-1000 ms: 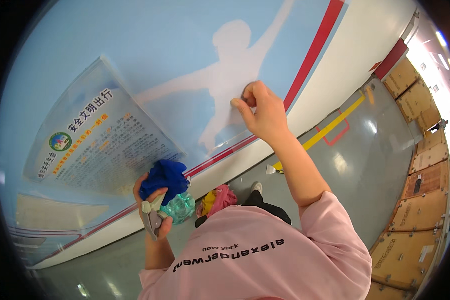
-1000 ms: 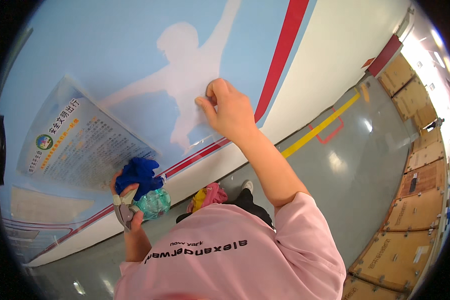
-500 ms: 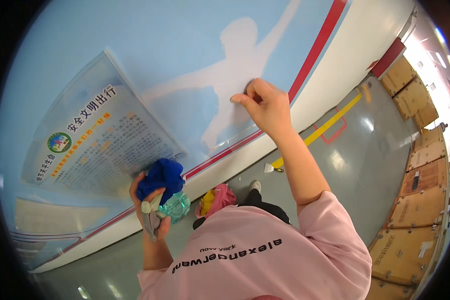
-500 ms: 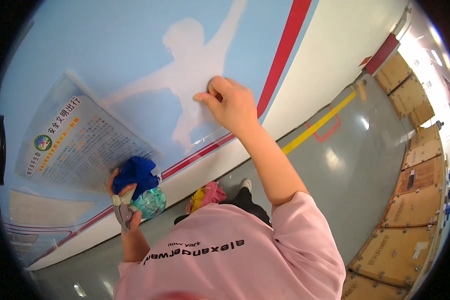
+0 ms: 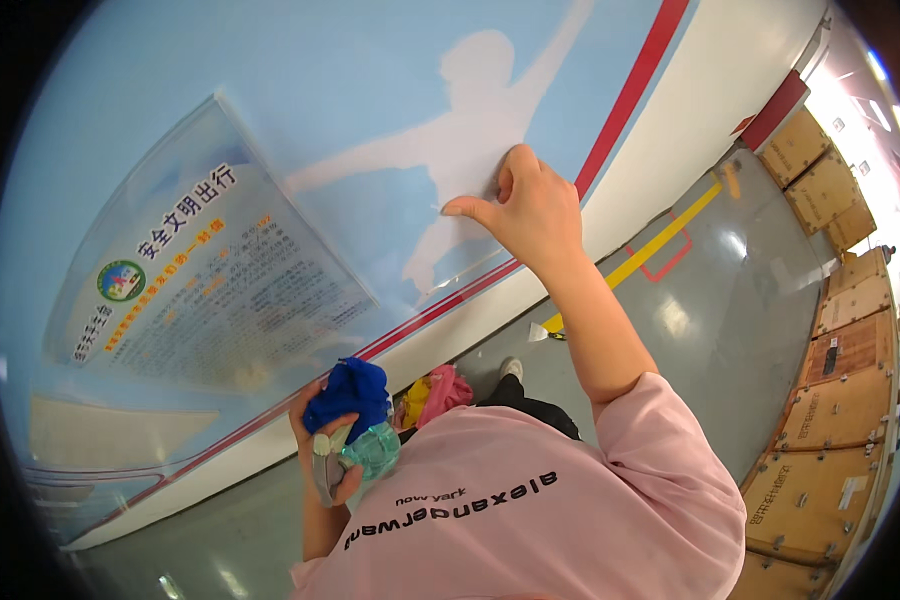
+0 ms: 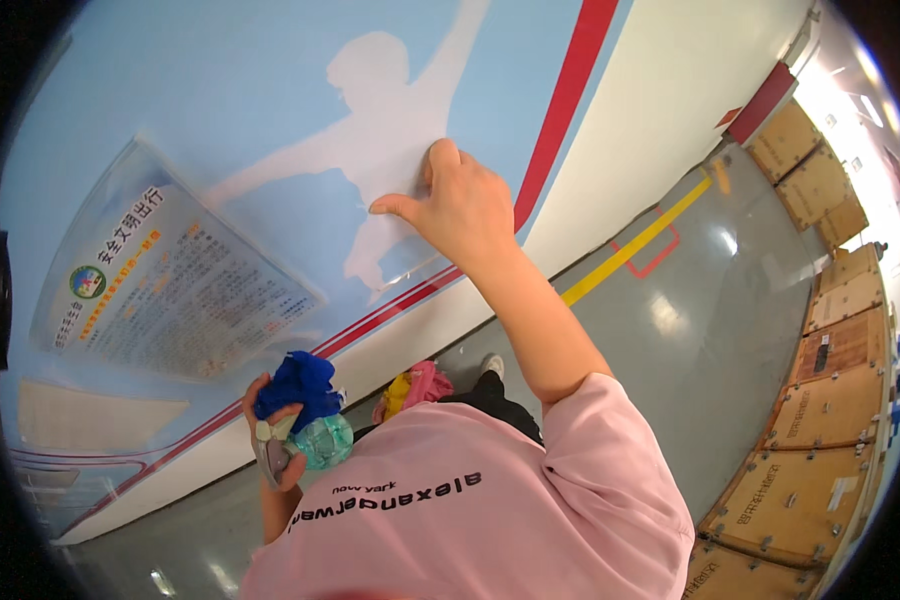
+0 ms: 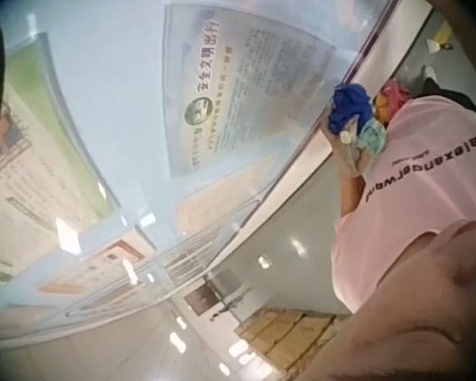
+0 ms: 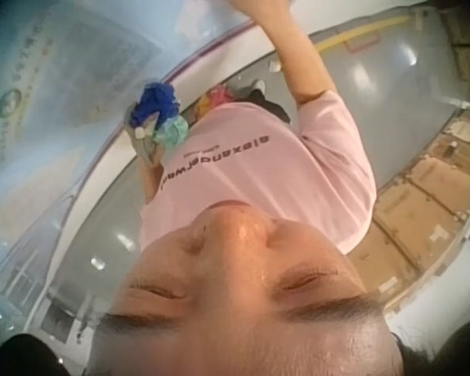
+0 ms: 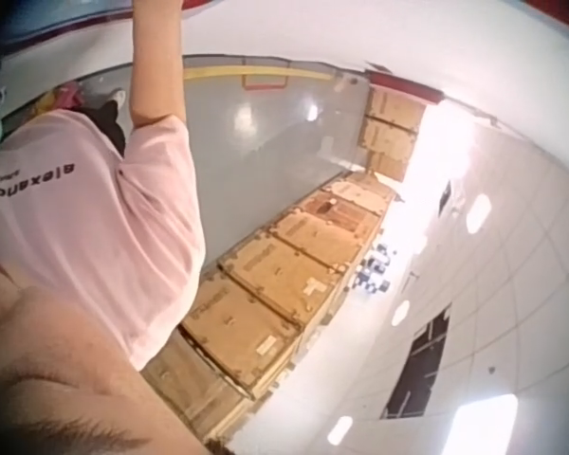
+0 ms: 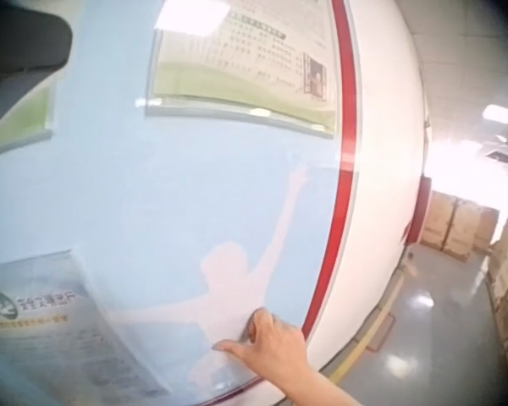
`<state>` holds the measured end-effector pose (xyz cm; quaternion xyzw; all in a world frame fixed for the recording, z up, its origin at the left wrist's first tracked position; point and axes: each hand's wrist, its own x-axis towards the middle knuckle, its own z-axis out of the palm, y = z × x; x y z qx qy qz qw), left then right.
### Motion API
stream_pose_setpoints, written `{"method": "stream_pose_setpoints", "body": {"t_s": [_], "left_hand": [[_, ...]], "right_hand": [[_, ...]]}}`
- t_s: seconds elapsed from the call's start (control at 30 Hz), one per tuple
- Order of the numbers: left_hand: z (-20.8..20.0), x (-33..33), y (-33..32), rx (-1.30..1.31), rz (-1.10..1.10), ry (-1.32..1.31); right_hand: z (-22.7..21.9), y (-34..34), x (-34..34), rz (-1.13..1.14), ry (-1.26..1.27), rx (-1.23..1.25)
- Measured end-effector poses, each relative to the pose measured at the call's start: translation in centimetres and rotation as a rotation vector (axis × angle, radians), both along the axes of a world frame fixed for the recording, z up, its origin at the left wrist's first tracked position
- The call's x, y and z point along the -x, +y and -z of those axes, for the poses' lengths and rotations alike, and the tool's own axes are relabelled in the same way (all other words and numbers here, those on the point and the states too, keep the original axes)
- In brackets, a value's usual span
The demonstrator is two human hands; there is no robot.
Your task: Peeling a large adhesive poster or wall graphic from a vertical surface.
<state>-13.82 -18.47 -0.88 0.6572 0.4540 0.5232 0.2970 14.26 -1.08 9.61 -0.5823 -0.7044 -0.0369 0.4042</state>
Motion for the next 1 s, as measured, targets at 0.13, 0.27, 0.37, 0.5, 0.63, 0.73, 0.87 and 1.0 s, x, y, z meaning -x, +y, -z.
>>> {"method": "stream_pose_setpoints", "body": {"t_s": [0.13, 0.27, 0.37, 0.5, 0.63, 0.73, 0.87, 1.0], "left_hand": [[-0.1, -0.1, 0.0, 0.089, 0.045, 0.02], [-0.7, -0.7, -0.3, 0.176, 0.107, 0.047], [-1.5, -1.3, 0.7, 0.037, 0.196, 0.111], [-1.4, -1.6, 0.3, 0.088, 0.212, 0.152], [-0.2, -1.3, -0.4, 0.07, 0.201, 0.085], [-0.7, -1.5, -0.6, 0.139, 0.131, 0.037], [-1.2, -1.7, -1.7, 0.161, 0.104, 0.058], [-1.8, -1.8, -1.7, 0.135, 0.1, 0.102]], "right_hand": [[0.0, 0.3, -0.5, -0.09, 0.039, -0.019], [0.4, 0.9, -1.1, -0.18, 0.059, -0.046], [0.9, 1.1, -1.1, -0.233, 0.142, -0.131], [-0.1, 0.4, -0.7, -0.2, 0.11, -0.104], [-0.2, 0.3, -0.1, -0.09, 0.129, 0.018], [0.4, 0.7, -0.7, -0.163, 0.18, -0.04], [0.7, 1.2, -1.8, -0.238, 0.21, -0.036], [1.1, 1.4, -1.9, -0.326, 0.242, -0.114]]}}
